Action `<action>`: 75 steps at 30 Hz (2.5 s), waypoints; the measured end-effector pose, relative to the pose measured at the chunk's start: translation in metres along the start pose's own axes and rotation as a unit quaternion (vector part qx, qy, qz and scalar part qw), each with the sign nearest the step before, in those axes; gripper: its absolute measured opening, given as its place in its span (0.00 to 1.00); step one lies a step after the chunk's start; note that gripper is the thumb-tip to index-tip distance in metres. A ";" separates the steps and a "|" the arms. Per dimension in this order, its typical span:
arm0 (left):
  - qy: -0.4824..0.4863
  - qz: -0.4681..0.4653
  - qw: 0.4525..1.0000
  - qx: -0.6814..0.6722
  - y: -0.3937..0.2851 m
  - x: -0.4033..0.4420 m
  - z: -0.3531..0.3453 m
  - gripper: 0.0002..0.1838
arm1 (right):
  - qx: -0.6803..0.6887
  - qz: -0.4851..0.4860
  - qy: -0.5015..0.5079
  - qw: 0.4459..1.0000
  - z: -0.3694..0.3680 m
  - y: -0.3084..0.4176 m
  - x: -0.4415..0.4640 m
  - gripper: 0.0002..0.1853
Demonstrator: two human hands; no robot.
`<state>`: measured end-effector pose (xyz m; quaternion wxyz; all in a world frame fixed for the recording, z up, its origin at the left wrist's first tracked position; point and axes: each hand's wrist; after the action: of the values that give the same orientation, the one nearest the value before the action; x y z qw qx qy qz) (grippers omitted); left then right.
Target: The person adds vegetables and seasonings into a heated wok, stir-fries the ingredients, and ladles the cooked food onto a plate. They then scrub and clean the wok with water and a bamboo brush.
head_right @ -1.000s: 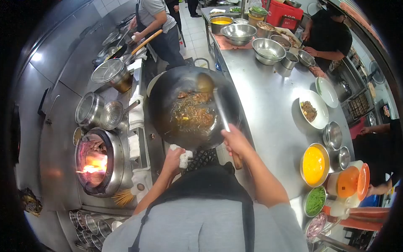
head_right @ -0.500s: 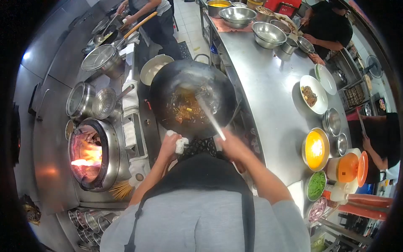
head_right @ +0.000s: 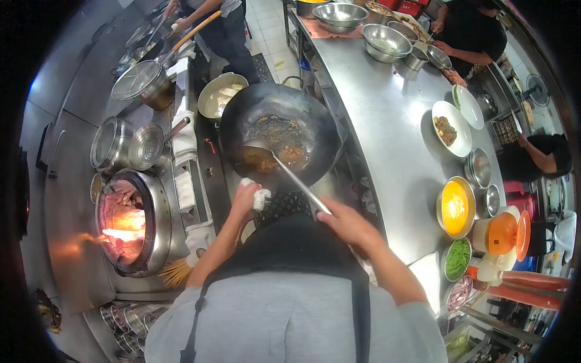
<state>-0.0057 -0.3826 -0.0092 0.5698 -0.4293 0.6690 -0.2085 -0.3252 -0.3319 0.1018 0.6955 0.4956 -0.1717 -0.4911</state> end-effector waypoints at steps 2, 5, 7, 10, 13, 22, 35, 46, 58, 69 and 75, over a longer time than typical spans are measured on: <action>0.001 0.018 0.999 -0.035 0.010 0.004 0.009 0.06 | -0.011 -0.154 0.018 0.988 0.038 0.054 -0.016 0.30; -0.024 -0.003 0.999 -0.041 0.014 0.001 0.003 0.05 | 0.150 -0.212 -0.043 0.965 0.065 0.027 -0.015 0.27; -0.037 -0.034 0.998 -0.035 0.007 -0.002 -0.020 0.04 | 0.261 -0.240 -0.060 0.933 0.051 0.004 0.004 0.23; -0.138 -0.063 0.988 0.028 0.002 -0.001 -0.062 0.19 | 0.426 -0.296 -0.042 0.854 0.018 0.009 0.021 0.19; -0.211 -0.121 0.959 0.146 0.032 0.038 -0.053 0.25 | 0.567 -0.275 0.037 0.776 0.005 0.024 0.023 0.21; -0.039 -0.004 0.996 -0.075 -0.015 -0.027 -0.001 0.03 | 0.848 -0.140 0.220 0.462 0.004 -0.012 0.024 0.26; -0.191 -0.107 0.966 0.136 0.012 0.012 -0.006 0.17 | 0.586 -0.193 0.137 0.775 -0.018 0.018 0.037 0.21; 0.021 0.087 0.993 -0.076 0.000 0.020 0.010 0.06 | 0.807 0.190 0.178 0.529 0.103 0.123 -0.059 0.28; -0.003 0.067 0.995 0.069 0.031 0.026 0.037 0.13 | 0.475 -0.001 -0.410 0.778 0.214 0.007 -0.180 0.24; -0.062 0.060 0.988 0.131 0.059 0.040 0.054 0.19 | 0.211 -0.139 -0.457 0.853 0.253 -0.062 -0.168 0.38; -0.021 0.060 0.996 0.060 0.016 -0.030 -0.045 0.17 | 0.129 -0.154 -0.487 0.850 0.249 -0.066 -0.172 0.36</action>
<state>-0.0542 -0.3585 0.0077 0.6202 -0.3575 0.6675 -0.2048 -0.6185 -0.3170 0.1998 0.3683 0.2986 -0.4714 -0.7436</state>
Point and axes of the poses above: each hand's wrist, its own x-axis towards the middle knuckle, its own z-axis out of the back of the hand, y = z × x, and after that the axes turned 9 degrees about z, right-handed
